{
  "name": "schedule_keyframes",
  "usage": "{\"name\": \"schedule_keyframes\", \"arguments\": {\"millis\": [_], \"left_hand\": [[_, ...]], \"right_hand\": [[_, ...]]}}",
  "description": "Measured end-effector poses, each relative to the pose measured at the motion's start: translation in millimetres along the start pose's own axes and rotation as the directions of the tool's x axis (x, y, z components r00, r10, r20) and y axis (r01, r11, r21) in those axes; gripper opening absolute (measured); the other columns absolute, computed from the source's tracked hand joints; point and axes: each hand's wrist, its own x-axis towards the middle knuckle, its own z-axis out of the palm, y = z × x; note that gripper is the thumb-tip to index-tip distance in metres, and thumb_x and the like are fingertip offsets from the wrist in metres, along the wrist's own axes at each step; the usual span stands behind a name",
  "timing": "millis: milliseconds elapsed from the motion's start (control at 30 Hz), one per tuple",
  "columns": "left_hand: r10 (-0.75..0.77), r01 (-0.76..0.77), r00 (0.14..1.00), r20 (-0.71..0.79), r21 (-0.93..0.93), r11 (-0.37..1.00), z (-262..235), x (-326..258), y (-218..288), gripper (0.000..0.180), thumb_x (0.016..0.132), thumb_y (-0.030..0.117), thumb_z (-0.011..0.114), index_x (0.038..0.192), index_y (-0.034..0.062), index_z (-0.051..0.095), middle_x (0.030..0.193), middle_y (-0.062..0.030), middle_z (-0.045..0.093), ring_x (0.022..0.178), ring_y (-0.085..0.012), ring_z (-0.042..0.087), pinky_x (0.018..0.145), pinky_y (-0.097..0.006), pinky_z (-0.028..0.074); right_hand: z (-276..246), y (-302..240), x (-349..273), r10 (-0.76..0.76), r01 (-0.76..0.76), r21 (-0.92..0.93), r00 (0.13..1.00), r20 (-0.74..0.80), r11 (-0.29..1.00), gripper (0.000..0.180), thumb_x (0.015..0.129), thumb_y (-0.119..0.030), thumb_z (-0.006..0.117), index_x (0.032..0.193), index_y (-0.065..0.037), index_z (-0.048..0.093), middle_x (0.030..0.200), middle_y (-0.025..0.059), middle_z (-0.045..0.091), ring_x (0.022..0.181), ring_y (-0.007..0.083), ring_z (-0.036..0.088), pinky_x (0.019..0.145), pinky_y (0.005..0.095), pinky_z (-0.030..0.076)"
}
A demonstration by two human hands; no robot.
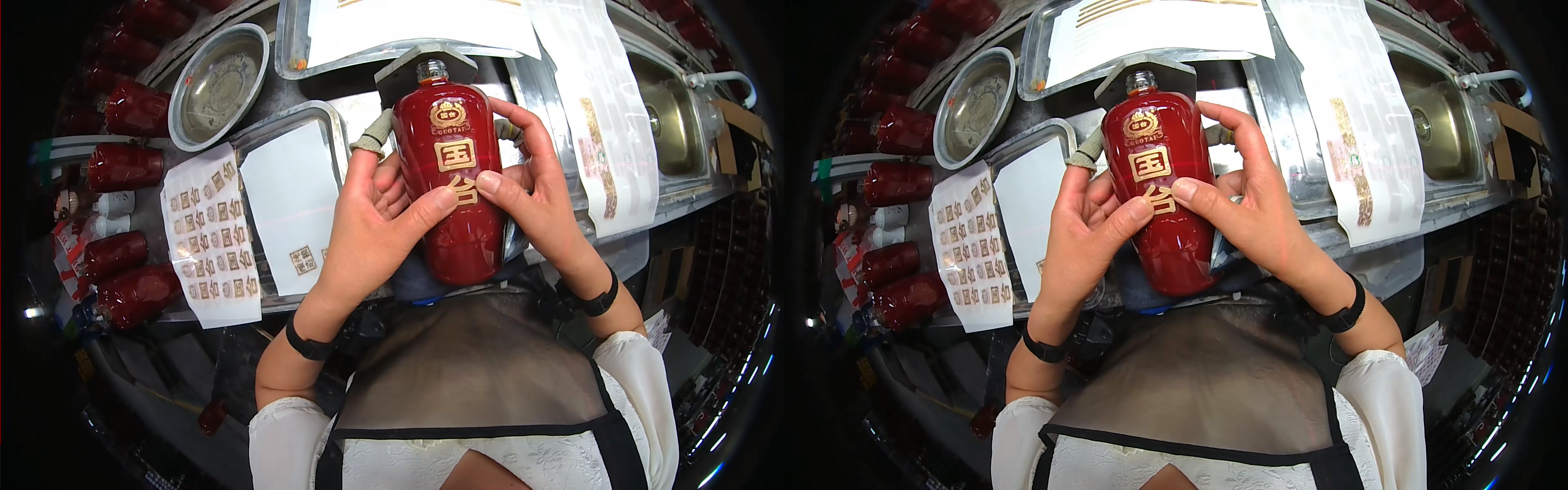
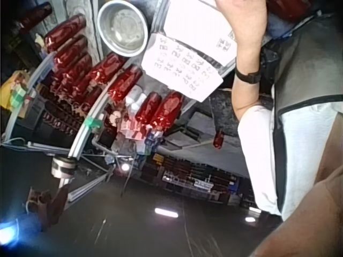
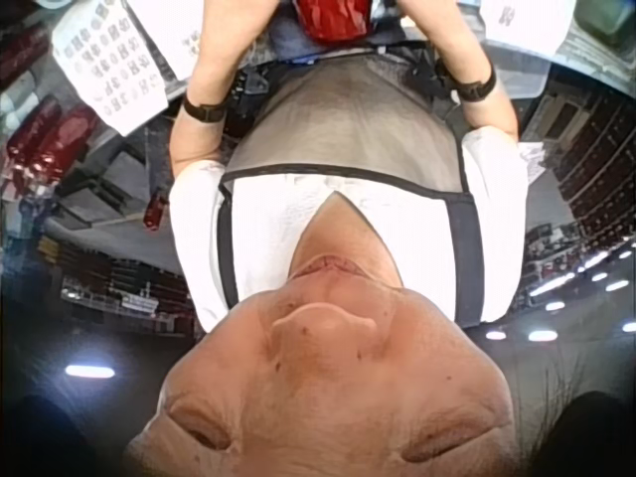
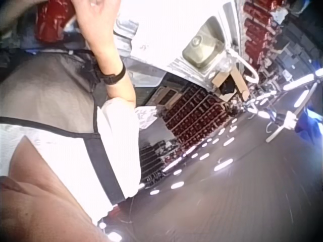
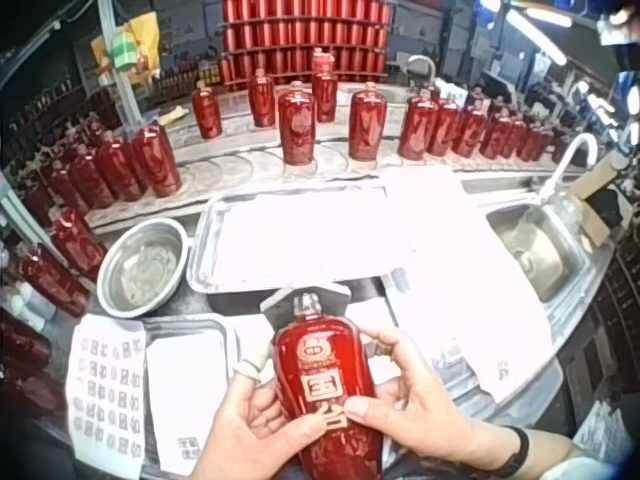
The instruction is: Applying labels and cleaning red ceramic bottles on a factory production line.
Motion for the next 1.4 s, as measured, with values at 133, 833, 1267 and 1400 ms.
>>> {"name": "schedule_keyframes", "arguments": {"millis": [133, 833, 1267, 1400], "left_hand": [[0.050, -0.050, 0.999, 0.002, 0.029, 0.998, 1.3, 0.2, 0.6, 0.085, 0.085, 0.009, 0.076, 0.148, 0.0005, 0.020, 0.139, -0.0230, 0.049, 0.128, -0.0257, 0.052, 0.108, -0.038, 0.042], [0.054, -0.054, 0.999, 0.002, 0.113, 0.992, 6.2, -1.6, 1.1, 0.088, 0.083, 0.012, 0.077, 0.147, -0.0018, 0.019, 0.139, -0.0224, 0.047, 0.127, -0.0248, 0.052, 0.108, -0.038, 0.042], [0.046, -0.045, 0.999, -0.012, 0.113, 0.993, 7.0, -1.4, 2.0, 0.088, 0.082, 0.013, 0.078, 0.147, -0.0019, 0.021, 0.139, -0.0218, 0.047, 0.127, -0.0248, 0.052, 0.108, -0.038, 0.041], [0.031, -0.031, 1.000, 0.005, 0.174, 0.984, 5.8, -2.2, 1.7, 0.087, 0.081, 0.013, 0.078, 0.146, -0.0016, 0.022, 0.139, -0.0223, 0.047, 0.127, -0.0250, 0.052, 0.109, -0.038, 0.040]], "right_hand": [[-4.5, -11.9, 10.1, 0.060, -0.061, -0.033, 0.998, -0.030, 0.998, 0.064, 0.087, -0.014, 0.069, 0.142, -0.003, 0.038, 0.131, 0.0167, 0.049, 0.081, 0.0129, 0.068, 0.066, 0.0244, 0.056], [8.7, -29.3, 40.6, -0.060, 0.018, -0.418, 0.994, -0.087, 0.908, 0.046, 0.078, -0.023, 0.079, 0.114, -0.003, 0.060, 0.105, 0.0090, 0.056, 0.067, 0.0089, 0.055, 0.058, 0.0238, 0.047], [-8.5, -22.5, 41.2, 0.006, -0.018, -0.137, 0.996, -0.085, 0.990, 0.032, 0.085, -0.014, 0.069, 0.114, -0.002, 0.061, 0.088, -0.0018, 0.060, 0.059, -0.0012, 0.045, 0.051, 0.0164, 0.037], [-32.4, -21.3, 57.0, 0.439, -0.256, 0.438, 0.809, -0.391, 0.862, 0.032, 0.095, -0.027, 0.056, 0.113, -0.002, 0.064, 0.087, 0.0038, 0.065, 0.061, 0.0088, 0.059, 0.056, 0.0199, 0.046]]}}
